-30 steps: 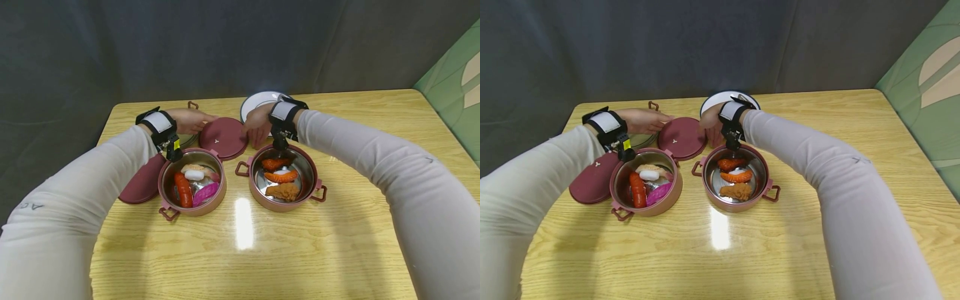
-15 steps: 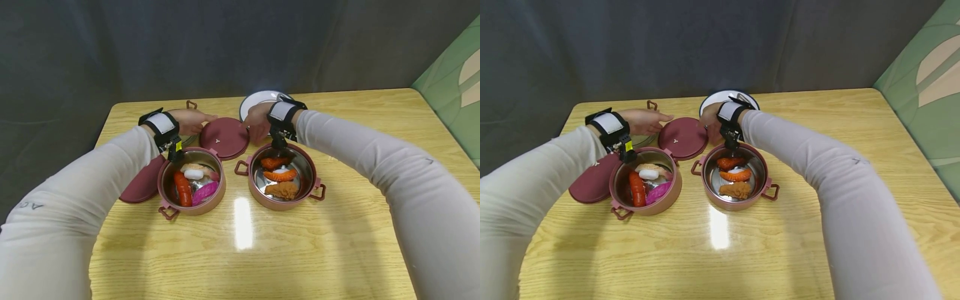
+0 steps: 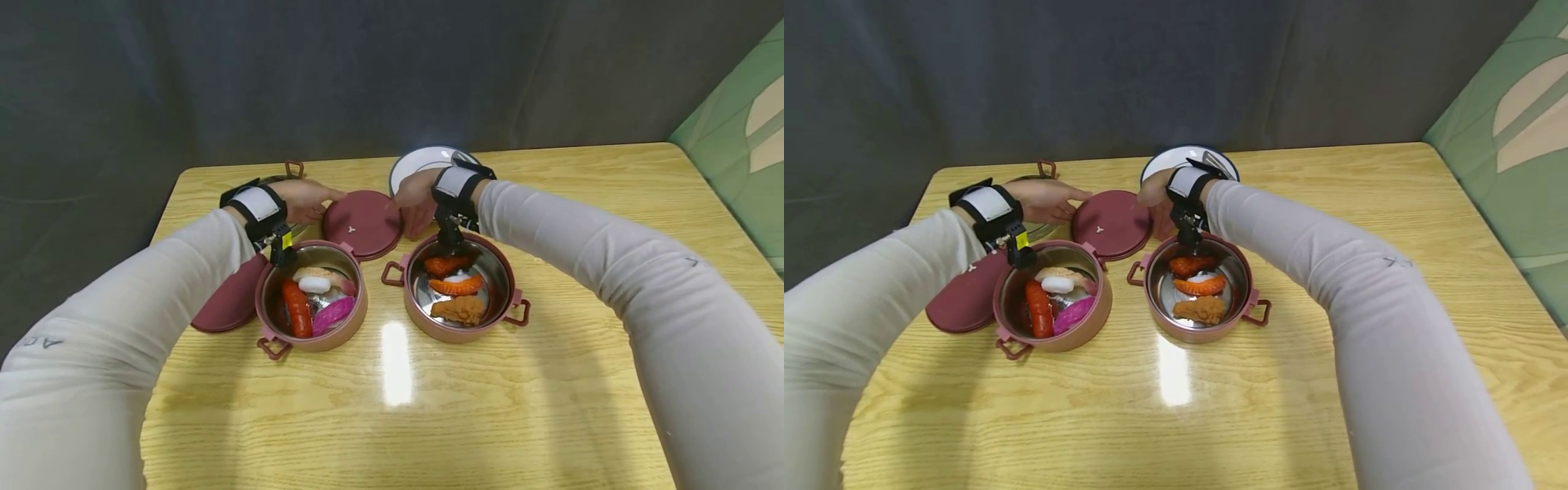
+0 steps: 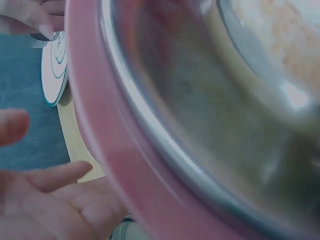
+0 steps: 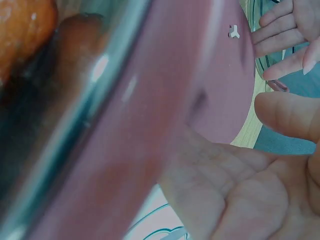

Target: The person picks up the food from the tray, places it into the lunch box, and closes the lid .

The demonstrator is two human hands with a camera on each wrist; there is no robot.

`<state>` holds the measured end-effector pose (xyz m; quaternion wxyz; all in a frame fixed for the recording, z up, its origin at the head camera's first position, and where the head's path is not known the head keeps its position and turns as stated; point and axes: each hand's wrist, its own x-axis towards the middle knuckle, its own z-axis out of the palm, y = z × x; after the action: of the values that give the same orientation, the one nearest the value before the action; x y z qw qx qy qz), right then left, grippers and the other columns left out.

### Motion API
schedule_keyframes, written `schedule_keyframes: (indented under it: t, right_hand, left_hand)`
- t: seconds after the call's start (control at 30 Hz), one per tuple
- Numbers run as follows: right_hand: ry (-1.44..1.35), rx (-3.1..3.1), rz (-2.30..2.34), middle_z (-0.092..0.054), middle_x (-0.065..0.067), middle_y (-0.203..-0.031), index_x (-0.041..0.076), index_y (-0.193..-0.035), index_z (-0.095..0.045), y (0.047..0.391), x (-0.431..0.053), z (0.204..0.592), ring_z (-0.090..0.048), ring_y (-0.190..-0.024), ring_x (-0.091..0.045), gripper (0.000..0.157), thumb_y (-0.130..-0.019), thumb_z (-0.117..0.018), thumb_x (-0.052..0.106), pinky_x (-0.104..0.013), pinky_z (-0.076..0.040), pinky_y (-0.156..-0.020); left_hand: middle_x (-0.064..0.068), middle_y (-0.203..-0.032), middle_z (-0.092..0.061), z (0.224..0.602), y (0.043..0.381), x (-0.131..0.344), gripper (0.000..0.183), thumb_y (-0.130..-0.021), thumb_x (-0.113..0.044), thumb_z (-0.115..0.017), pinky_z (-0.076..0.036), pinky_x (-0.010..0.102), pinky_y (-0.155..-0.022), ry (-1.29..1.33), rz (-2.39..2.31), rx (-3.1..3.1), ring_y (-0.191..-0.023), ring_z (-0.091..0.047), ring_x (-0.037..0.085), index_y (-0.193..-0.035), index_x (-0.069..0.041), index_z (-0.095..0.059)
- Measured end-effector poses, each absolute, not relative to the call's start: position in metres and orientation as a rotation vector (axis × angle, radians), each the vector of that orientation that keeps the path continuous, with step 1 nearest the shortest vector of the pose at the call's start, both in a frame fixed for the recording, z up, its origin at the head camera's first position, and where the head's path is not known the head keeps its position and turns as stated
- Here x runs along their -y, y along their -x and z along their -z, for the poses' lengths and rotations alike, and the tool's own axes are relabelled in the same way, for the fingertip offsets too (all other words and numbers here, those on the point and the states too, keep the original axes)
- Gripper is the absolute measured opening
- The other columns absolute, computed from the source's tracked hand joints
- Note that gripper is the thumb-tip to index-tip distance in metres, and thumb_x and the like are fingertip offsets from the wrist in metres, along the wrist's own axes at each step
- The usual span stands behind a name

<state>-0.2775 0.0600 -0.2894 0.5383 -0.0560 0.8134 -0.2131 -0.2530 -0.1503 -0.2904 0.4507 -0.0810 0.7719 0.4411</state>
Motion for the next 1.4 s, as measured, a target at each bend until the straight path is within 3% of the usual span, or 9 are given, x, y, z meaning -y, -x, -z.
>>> schedule_keyframes:
  t: [0.23,0.33,0.5,0.6,0.8,0.97,1.1,1.23,1.4]
  right_hand:
    - [0.119,-1.943,0.538,-0.065,-0.019,-0.12,-0.002,-0.126,-0.057,0.277,-0.061,0.292,-0.062,-0.112,-0.027,0.044,-0.102,-0.047,0.033,-0.033,-0.051,-0.097]
    - [0.101,-1.943,0.554,-0.065,-0.018,-0.119,-0.002,-0.127,-0.056,0.277,-0.062,0.292,-0.062,-0.112,-0.027,0.045,-0.102,-0.049,0.034,-0.033,-0.051,-0.097]
    - [0.051,-1.918,0.631,-0.063,-0.02,-0.121,-0.004,-0.13,-0.054,0.279,-0.063,0.294,-0.061,-0.114,-0.028,0.047,-0.102,-0.05,0.033,-0.033,-0.051,-0.098]
    - [0.024,-1.896,0.671,-0.061,-0.022,-0.125,-0.004,-0.135,-0.049,0.279,-0.064,0.296,-0.059,-0.116,-0.03,0.05,-0.103,-0.047,0.033,-0.033,-0.05,-0.099]
    - [0.013,-1.887,0.693,-0.059,-0.022,-0.129,-0.002,-0.142,-0.041,0.278,-0.066,0.296,-0.058,-0.119,-0.03,0.052,-0.104,-0.044,0.033,-0.034,-0.048,-0.102]
    - [0.01,-1.887,0.728,-0.058,-0.022,-0.128,-0.001,-0.143,-0.039,0.277,-0.068,0.295,-0.058,-0.119,-0.031,0.053,-0.104,-0.045,0.033,-0.035,-0.048,-0.102]
    - [0.005,-1.897,0.802,-0.058,-0.024,-0.127,-0.002,-0.142,-0.038,0.277,-0.07,0.295,-0.059,-0.117,-0.032,0.054,-0.104,-0.041,0.036,-0.037,-0.05,-0.1]
    - [-0.023,-1.878,0.925,-0.057,-0.025,-0.124,-0.006,-0.142,-0.037,0.278,-0.072,0.295,-0.059,-0.115,-0.033,0.065,-0.104,-0.032,0.046,-0.039,-0.049,-0.101]
    - [-0.009,-1.818,1.084,-0.05,-0.027,-0.133,-0.007,-0.145,-0.03,0.284,-0.08,0.287,-0.053,-0.123,-0.036,0.083,-0.1,-0.013,0.06,-0.04,-0.042,-0.108]
  left_hand:
    - [0.025,-0.146,-0.039,0.288,0.251,0.156,0.062,-0.104,-0.03,-0.043,-0.035,0.037,-0.113,0.265,-1.059,-2.089,-0.132,-0.045,0.029,-0.151,0.004,-0.021]
    - [0.012,-0.112,-0.062,0.288,0.252,0.158,0.051,-0.102,-0.027,-0.049,-0.052,0.025,-0.093,0.305,-1.044,-2.185,-0.094,-0.065,0.013,-0.142,0.005,-0.041]
    - [-0.003,-0.066,-0.059,0.289,0.251,0.159,0.025,-0.097,-0.018,-0.059,-0.053,0.016,-0.062,0.35,-1.131,-2.215,-0.054,-0.057,0.002,-0.11,0.003,-0.061]
    - [-0.002,-0.066,-0.058,0.29,0.25,0.159,0.019,-0.095,-0.013,-0.061,-0.055,0.017,-0.062,0.37,-1.189,-2.191,-0.055,-0.057,0.003,-0.106,0.003,-0.061]
    - [0.003,-0.09,-0.055,0.291,0.25,0.152,0.044,-0.096,-0.011,-0.059,-0.056,0.019,-0.068,0.382,-1.268,-2.089,-0.067,-0.059,0.005,-0.135,0.006,-0.048]
    - [0.001,-0.075,-0.067,0.283,0.251,0.153,0.011,-0.096,-0.007,-0.059,-0.058,0.022,-0.065,0.345,-1.413,-1.932,-0.065,-0.066,0.009,-0.099,0.0,-0.066]
    - [0.002,-0.07,-0.07,0.273,0.25,0.152,0.018,-0.093,-0.007,-0.062,-0.058,0.022,-0.063,0.309,-1.476,-1.896,-0.064,-0.067,0.01,-0.077,-0.008,-0.068]
    - [0.002,-0.075,-0.071,0.262,0.247,0.149,0.002,-0.091,-0.007,-0.066,-0.059,0.024,-0.067,0.26,-1.517,-1.939,-0.067,-0.069,0.011,-0.091,-0.005,-0.067]
    - [-0.001,-0.08,-0.072,0.249,0.242,0.151,0.029,-0.09,-0.008,-0.067,-0.059,0.023,-0.07,0.158,-1.542,-2.045,-0.07,-0.07,0.01,-0.117,0.001,-0.061]
